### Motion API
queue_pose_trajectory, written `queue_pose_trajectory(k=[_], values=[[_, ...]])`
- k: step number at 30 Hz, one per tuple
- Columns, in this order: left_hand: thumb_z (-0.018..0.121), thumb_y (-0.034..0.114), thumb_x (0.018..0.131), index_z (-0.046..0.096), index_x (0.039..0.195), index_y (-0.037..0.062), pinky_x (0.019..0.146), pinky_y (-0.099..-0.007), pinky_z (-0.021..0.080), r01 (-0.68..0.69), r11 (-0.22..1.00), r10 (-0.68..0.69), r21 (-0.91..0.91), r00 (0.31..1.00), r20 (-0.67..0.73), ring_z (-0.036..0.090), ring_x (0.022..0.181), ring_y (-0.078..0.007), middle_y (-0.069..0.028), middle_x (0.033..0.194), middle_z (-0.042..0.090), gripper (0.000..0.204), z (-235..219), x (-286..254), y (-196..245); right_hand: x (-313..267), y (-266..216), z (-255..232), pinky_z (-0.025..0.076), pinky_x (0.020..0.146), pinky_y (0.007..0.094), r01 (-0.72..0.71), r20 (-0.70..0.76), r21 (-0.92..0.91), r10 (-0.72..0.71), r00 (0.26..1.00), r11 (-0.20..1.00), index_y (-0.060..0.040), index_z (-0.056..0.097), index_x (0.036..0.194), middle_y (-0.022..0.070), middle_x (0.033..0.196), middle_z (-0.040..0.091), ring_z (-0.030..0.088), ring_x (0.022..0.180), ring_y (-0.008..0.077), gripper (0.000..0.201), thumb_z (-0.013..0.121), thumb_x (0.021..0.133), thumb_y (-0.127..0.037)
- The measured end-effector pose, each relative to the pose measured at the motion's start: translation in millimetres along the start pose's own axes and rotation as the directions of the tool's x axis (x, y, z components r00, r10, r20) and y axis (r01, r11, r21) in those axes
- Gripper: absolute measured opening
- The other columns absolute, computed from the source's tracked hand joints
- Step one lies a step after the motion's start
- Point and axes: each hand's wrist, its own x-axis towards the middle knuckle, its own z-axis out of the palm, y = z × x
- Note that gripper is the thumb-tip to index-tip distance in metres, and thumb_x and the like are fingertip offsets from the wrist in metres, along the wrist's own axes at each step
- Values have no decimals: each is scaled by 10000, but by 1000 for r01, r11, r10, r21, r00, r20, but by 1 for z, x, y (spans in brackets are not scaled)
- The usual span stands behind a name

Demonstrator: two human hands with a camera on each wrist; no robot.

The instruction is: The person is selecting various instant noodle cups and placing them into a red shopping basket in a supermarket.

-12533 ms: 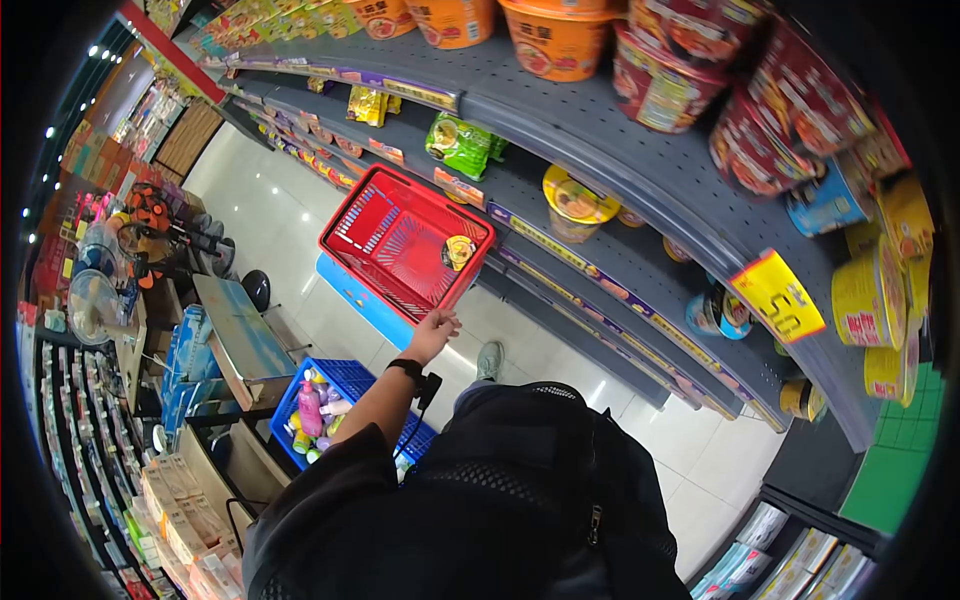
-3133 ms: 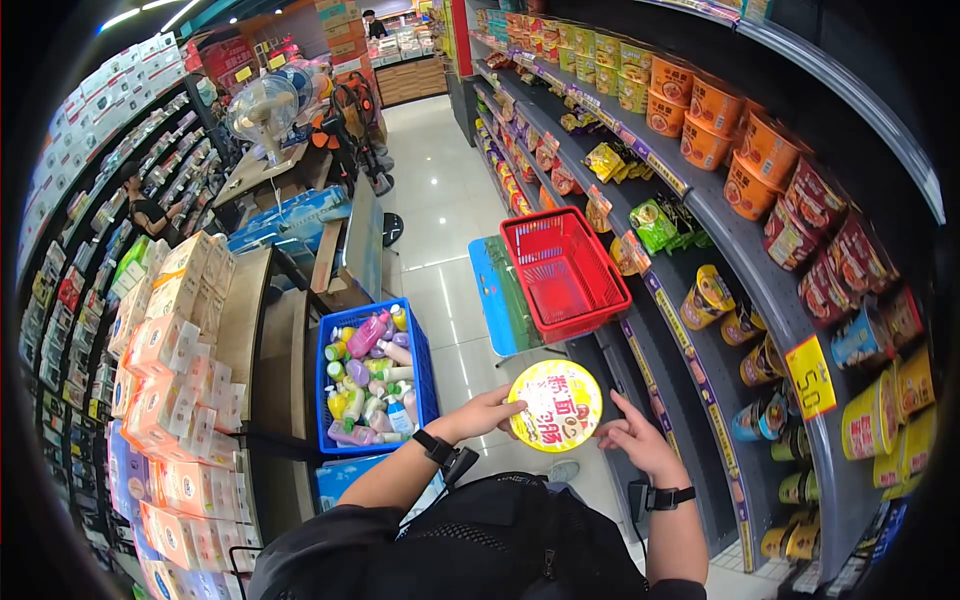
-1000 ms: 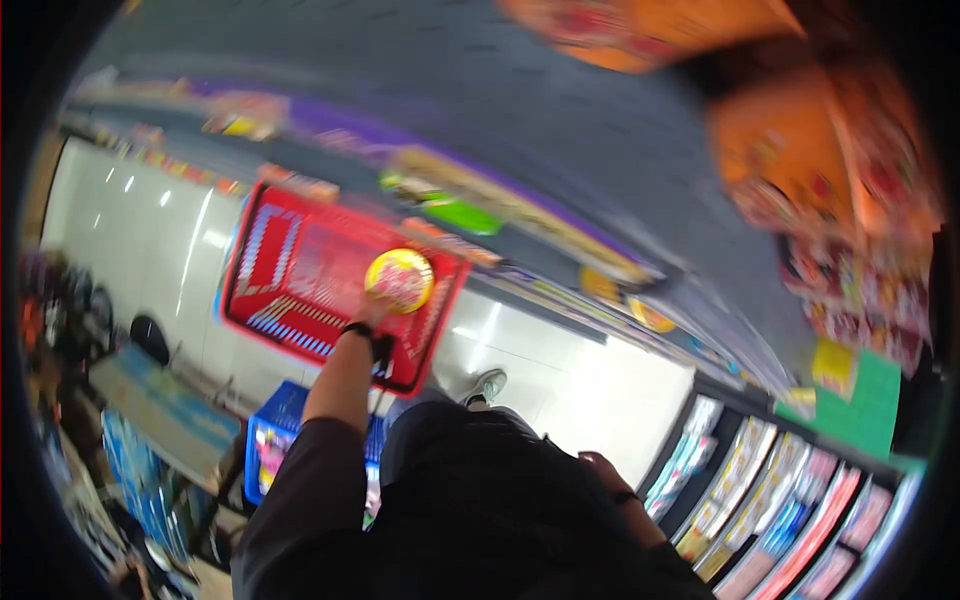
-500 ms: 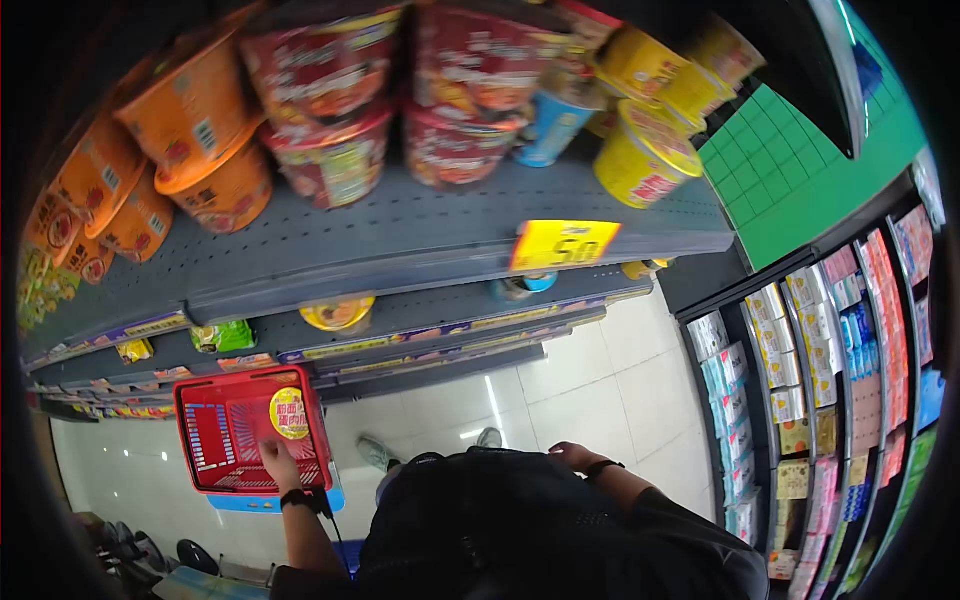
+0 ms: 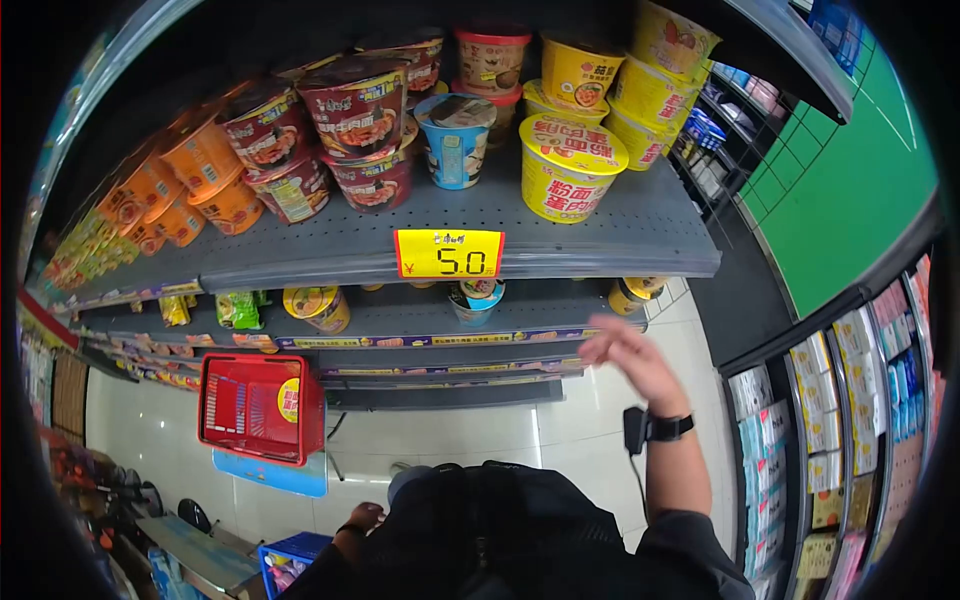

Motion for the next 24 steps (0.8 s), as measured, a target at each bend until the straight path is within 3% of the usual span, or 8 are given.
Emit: queue_pose_trajectory(k=[4,5,8,11,13,15,18,24], values=[[534,146,866,603,1096,-13,717,-357,510,4,1000,-5,15,995,96,646,819,-245,-139,917,670,288,40,76,-163,51,-83,-7,469,715,273,285,-129,-44,-288,949,958,-39,249,1407,156,990,625,612,834,195,593,474,944,-332],[525,150,871,596,1134,-12,747,-368,509,23,1000,-22,-11,994,110,645,837,-256,-143,936,671,316,48,84,-190,67,-97,-14,470,678,259,236,-178,7,-231,957,972,-37,228,1412,157,960,631,617,805,192,610,444,951,-374],[473,198,894,606,1081,-4,664,-349,500,-197,972,195,-131,980,-27,638,767,-229,-142,918,667,306,29,-6,-122,105,-132,-31,453,519,205,35,-230,60,-20,973,998,-19,144,1421,122,802,658,626,628,153,764,387,927,-550],[445,226,900,551,1058,35,535,-327,433,45,984,-60,-172,995,-85,576,643,-182,-104,911,638,269,44,-31,-88,127,-139,-40,431,468,190,-216,-286,-78,186,940,973,-45,339,1324,110,786,671,624,576,134,707,450,882,-586],[451,216,885,552,1126,56,588,-344,474,162,829,-264,-535,957,-119,614,695,-188,-86,947,654,307,66,-26,-95,131,-135,-53,429,462,189,-287,-263,-118,248,932,951,-46,495,1186,107,804,683,635,587,128,604,494,870,-561],[474,221,867,588,1122,34,637,-346,505,166,855,-261,-492,956,-131,654,794,-204,-99,986,667,337,80,-52,-76,111,-142,-32,445,482,184,-190,-235,-98,163,958,977,0,600,1001,94,781,686,640,599,124,546,503,876,-523],[519,224,849,595,1109,-4,645,-322,516,80,857,-222,-509,949,-223,659,775,-203,-121,956,672,354,102,-67,-70,111,-122,-73,452,514,175,-253,-221,-32,240,945,967,-12,552,1085,96,815,682,628,605,112,505,514,888,-475],[529,233,880,577,1075,-32,685,-318,522,-129,821,-129,-556,907,-401,650,763,-200,-139,923,663,333,95,-93,-50,65,-103,-53,418,545,216,184,-240,53,-167,956,981,-93,496,1222,130,933,637,578,660,119,434,525,914,-397]])
